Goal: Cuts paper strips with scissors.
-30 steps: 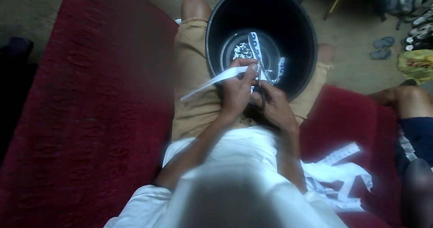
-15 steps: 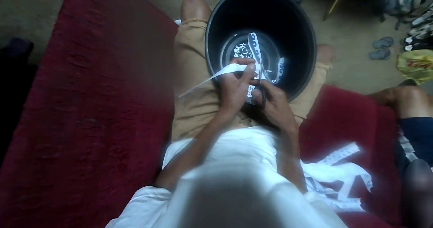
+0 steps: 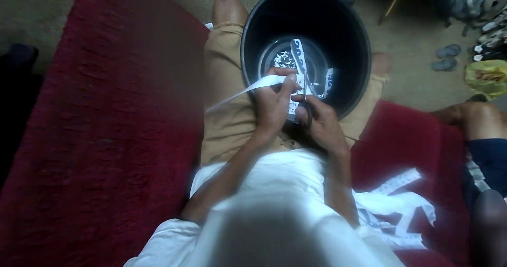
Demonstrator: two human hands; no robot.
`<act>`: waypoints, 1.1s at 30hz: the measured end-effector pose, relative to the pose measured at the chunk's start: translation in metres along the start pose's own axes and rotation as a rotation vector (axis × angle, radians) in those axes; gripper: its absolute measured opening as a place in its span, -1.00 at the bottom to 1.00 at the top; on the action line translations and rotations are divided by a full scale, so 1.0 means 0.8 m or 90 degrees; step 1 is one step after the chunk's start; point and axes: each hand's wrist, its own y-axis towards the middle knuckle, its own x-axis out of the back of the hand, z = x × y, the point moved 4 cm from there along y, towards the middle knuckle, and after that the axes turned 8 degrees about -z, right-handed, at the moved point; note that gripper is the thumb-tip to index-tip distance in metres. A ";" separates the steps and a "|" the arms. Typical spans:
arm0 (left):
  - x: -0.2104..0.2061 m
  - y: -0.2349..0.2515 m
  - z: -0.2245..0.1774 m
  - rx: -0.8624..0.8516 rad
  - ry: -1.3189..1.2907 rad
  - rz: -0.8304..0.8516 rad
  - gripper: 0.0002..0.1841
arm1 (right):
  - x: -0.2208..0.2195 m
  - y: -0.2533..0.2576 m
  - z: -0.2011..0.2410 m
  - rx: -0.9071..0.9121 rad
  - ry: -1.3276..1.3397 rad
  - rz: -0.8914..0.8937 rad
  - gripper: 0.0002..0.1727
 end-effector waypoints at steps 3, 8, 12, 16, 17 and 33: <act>-0.002 -0.001 -0.004 0.018 -0.013 -0.003 -0.89 | -0.001 0.000 0.002 0.007 0.000 0.018 -0.56; -0.004 -0.003 -0.002 0.021 -0.025 0.003 -0.88 | -0.001 0.000 0.003 0.031 -0.003 0.016 -0.55; -0.005 -0.005 0.000 0.027 -0.021 0.016 -0.88 | 0.000 -0.002 -0.002 0.027 -0.010 -0.001 -0.55; -0.005 -0.006 0.000 0.021 0.001 0.021 -0.88 | 0.001 -0.004 -0.004 0.006 -0.015 -0.003 -0.57; -0.005 -0.006 0.000 0.022 0.002 0.022 -0.88 | 0.001 -0.005 -0.006 0.003 -0.013 -0.003 -0.57; -0.006 -0.007 0.000 0.020 -0.007 0.023 -0.89 | -0.002 0.004 0.001 0.052 -0.019 -0.006 -0.60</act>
